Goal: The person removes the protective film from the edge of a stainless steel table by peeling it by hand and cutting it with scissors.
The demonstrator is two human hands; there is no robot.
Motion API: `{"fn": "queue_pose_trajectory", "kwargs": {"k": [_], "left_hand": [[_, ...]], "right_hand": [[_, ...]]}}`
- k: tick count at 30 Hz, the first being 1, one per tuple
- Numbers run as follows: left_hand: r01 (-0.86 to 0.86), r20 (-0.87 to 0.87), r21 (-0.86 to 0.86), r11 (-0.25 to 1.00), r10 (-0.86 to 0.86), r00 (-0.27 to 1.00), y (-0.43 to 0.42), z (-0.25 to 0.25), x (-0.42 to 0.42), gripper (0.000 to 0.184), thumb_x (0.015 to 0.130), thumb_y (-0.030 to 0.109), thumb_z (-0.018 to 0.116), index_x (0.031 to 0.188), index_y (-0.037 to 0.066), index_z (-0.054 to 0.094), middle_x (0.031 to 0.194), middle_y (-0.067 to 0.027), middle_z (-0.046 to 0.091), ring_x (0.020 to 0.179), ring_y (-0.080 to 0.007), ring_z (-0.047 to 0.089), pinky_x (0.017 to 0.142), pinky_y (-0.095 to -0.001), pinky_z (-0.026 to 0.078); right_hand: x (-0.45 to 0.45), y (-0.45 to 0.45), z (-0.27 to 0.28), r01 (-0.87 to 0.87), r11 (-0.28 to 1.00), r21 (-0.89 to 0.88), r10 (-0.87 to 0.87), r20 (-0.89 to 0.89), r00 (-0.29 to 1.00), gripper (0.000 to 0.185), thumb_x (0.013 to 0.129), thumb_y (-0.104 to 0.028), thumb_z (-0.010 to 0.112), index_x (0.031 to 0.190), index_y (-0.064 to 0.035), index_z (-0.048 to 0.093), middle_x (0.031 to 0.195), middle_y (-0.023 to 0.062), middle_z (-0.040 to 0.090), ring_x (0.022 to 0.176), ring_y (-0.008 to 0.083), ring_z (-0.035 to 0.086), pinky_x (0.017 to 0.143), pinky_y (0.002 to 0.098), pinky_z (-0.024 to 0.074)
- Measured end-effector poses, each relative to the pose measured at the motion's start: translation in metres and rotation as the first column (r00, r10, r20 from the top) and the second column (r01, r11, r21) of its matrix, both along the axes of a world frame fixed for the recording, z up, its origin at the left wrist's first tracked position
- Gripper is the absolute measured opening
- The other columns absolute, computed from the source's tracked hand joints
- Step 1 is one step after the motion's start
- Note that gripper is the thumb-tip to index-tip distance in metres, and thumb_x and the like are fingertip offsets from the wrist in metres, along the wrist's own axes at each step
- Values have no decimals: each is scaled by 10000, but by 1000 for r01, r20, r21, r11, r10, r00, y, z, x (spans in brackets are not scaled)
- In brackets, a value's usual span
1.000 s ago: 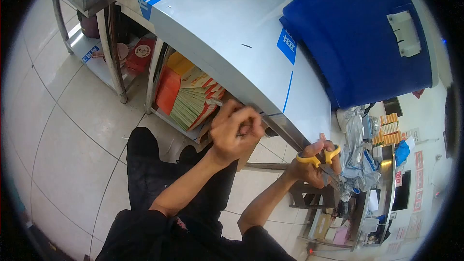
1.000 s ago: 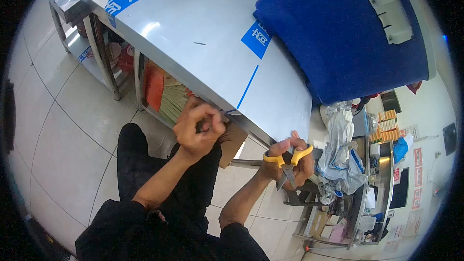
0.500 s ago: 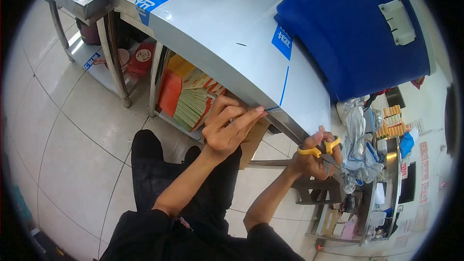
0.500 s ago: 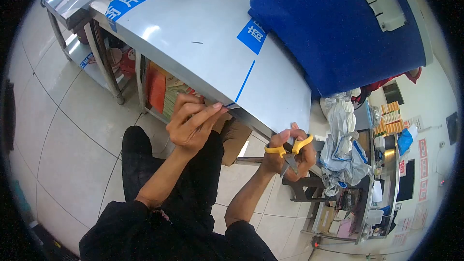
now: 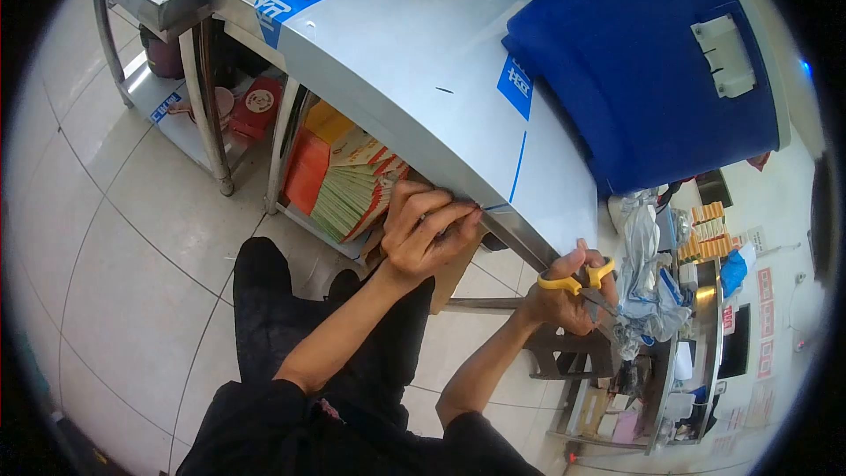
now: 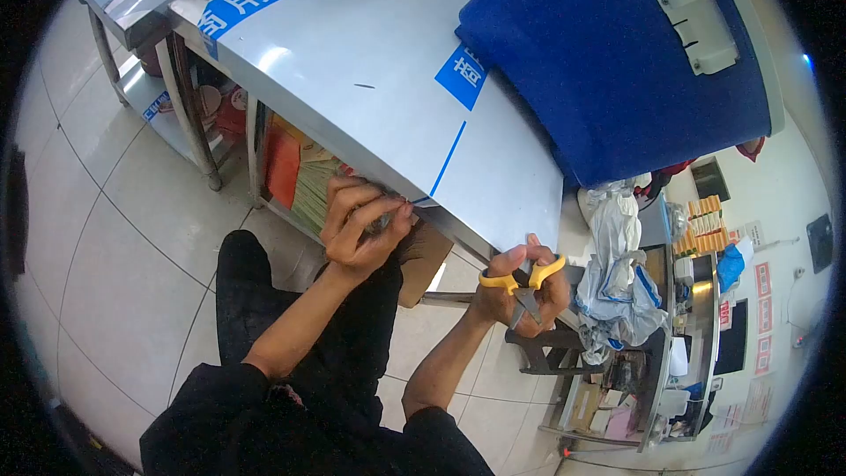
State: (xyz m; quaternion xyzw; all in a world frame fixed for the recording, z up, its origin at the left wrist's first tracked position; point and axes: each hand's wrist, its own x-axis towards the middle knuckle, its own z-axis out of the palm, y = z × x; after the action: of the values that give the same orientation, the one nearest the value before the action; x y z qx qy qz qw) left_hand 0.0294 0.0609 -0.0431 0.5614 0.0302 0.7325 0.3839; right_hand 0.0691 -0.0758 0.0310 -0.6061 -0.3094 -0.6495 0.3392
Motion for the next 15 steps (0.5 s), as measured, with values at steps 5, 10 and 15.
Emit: {"fn": "queue_pose_trajectory", "kwargs": {"k": [5,10,15], "left_hand": [[-1,-21,-92,996,-1,1000,-12,9,-3,182,662,7,728,822,44,651,816,-53,581,779,-245,542,687,-344,455],[20,-61,-147,989,-29,998,-17,12,-5,189,652,-19,711,816,27,629,775,-62,571,772,-251,531,681,-339,443],[-2,-81,-86,996,-5,997,-10,13,-6,189,646,-25,708,804,27,617,777,-61,569,761,-248,524,670,-339,436]], "right_hand": [[1,-7,-2,74,996,-59,-72,21,997,252,781,-86,691,882,72,522,722,133,635,643,209,634,643,332,555],[2,-10,1,119,985,-124,-111,67,991,254,789,-99,687,888,69,524,729,134,644,625,204,630,628,319,541],[0,-8,1,104,988,-112,-100,43,994,247,790,-101,690,875,60,524,736,132,650,614,197,628,603,297,533]]}}
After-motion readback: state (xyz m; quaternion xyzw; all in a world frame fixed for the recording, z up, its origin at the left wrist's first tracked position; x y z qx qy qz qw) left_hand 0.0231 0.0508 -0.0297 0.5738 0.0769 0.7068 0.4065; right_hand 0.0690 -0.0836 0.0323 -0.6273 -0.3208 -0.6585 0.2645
